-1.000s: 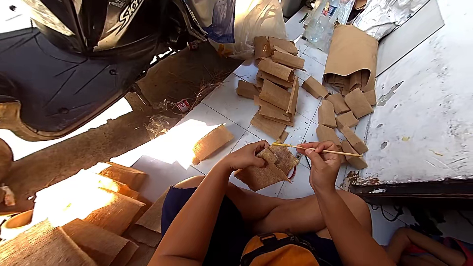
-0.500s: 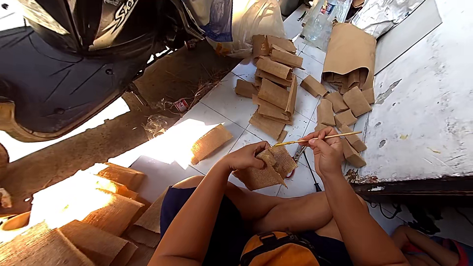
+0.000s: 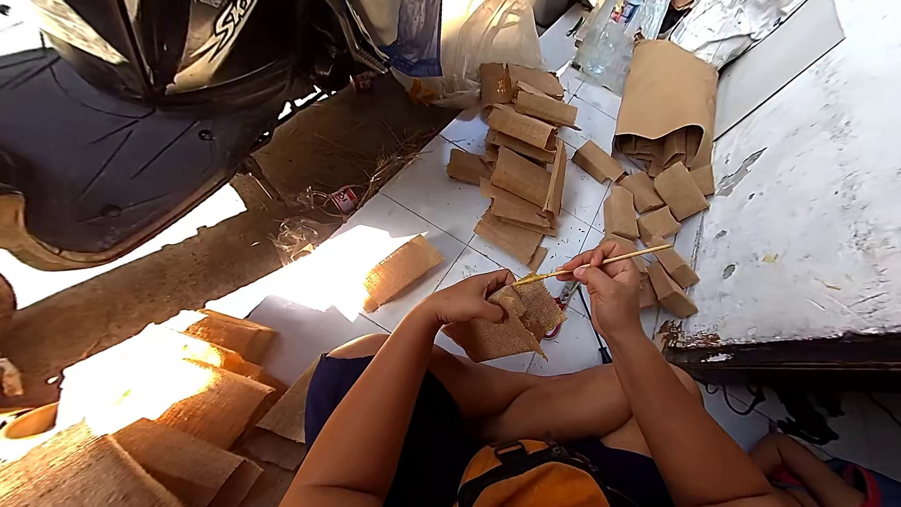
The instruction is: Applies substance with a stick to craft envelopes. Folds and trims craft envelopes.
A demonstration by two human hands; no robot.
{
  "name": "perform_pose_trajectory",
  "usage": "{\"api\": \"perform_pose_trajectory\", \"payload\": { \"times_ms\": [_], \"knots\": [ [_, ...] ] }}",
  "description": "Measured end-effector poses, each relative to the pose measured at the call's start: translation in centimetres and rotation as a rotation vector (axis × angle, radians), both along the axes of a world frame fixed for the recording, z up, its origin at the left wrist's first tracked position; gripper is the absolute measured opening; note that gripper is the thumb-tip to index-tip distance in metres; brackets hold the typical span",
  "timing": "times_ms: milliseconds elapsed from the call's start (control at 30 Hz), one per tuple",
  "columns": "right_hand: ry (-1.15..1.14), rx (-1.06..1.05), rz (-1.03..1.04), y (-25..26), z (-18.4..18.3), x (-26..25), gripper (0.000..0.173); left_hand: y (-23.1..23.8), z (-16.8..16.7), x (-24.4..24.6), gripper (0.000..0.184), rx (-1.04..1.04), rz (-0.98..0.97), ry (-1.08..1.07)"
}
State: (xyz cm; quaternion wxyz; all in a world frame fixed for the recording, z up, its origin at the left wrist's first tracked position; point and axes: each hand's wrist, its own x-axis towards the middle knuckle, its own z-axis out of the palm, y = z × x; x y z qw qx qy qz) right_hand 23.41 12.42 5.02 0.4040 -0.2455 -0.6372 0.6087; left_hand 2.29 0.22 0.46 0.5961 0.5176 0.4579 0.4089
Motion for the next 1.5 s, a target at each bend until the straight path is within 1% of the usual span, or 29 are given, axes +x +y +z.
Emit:
{"api": "perform_pose_trajectory", "payload": {
  "times_ms": [100,267,400,500,600,667,767,900,967,1067,1133,1233,1300,1367,1433,1500],
  "knots": [
    [-0.035,0.03,0.009,-0.5,-0.4,-0.5,0.024,-0.1,-0.2,-0.1,0.037,-0.01,0.015,0.025],
    [-0.001,0.021,-0.061,-0.3,-0.4,-0.2,0.025,-0.1,-0.1,-0.2,0.036,-0.012,0.018,0.019],
    [-0.034,0.025,-0.048,-0.6,-0.7,0.0,0.024,0.1,0.0,0.0,0.037,-0.022,0.018,0.023],
    [0.005,0.022,-0.09,-0.3,-0.5,0.2,0.025,-0.1,0.1,0.0,0.039,-0.023,0.022,0.036],
    [-0.008,-0.009,-0.041,-0.5,-0.7,0.1,0.024,0.0,0.1,0.0,0.038,-0.01,0.028,0.021],
    [-0.003,0.024,-0.08,-0.5,-0.7,0.2,0.025,0.0,0.0,0.0,0.038,-0.009,0.027,0.019],
    [0.09,0.066,-0.171,0.0,0.0,0.5,0.026,-0.1,0.0,-0.1,0.038,-0.008,0.032,0.006],
    [0.068,0.037,-0.101,-1.2,-0.8,0.6,0.025,0.0,0.2,0.1,0.038,0.0,0.04,-0.013],
    [0.073,0.056,-0.149,-1.3,-1.1,0.7,0.025,-0.1,0.3,0.1,0.038,0.003,0.038,-0.026],
    [0.149,0.067,-0.26,-0.6,-0.6,1.0,0.026,-0.4,0.3,0.0,0.039,-0.008,0.044,-0.015],
    [0.157,0.02,-0.217,-0.9,-0.5,0.7,0.026,-0.3,0.3,0.0,0.043,-0.006,0.04,-0.017],
    [0.11,-0.059,-0.148,-0.4,-0.7,0.5,0.024,-0.1,0.3,0.2,0.05,0.01,0.017,-0.035],
    [0.106,-0.144,-0.149,0.8,-0.3,0.6,0.024,-0.2,0.3,0.0,0.049,0.004,-0.002,-0.037],
    [0.097,-0.22,-0.088,1.6,0.3,0.6,0.023,-0.3,0.1,-0.1,0.048,0.007,-0.026,-0.04],
    [0.009,-0.204,-0.028,2.0,0.6,0.3,0.022,-0.3,0.1,0.1,0.049,0.012,-0.039,-0.049],
    [-0.06,-0.174,-0.024,2.6,1.0,0.0,0.023,-0.1,0.2,0.2,0.048,0.011,-0.052,-0.055]
  ]
}}
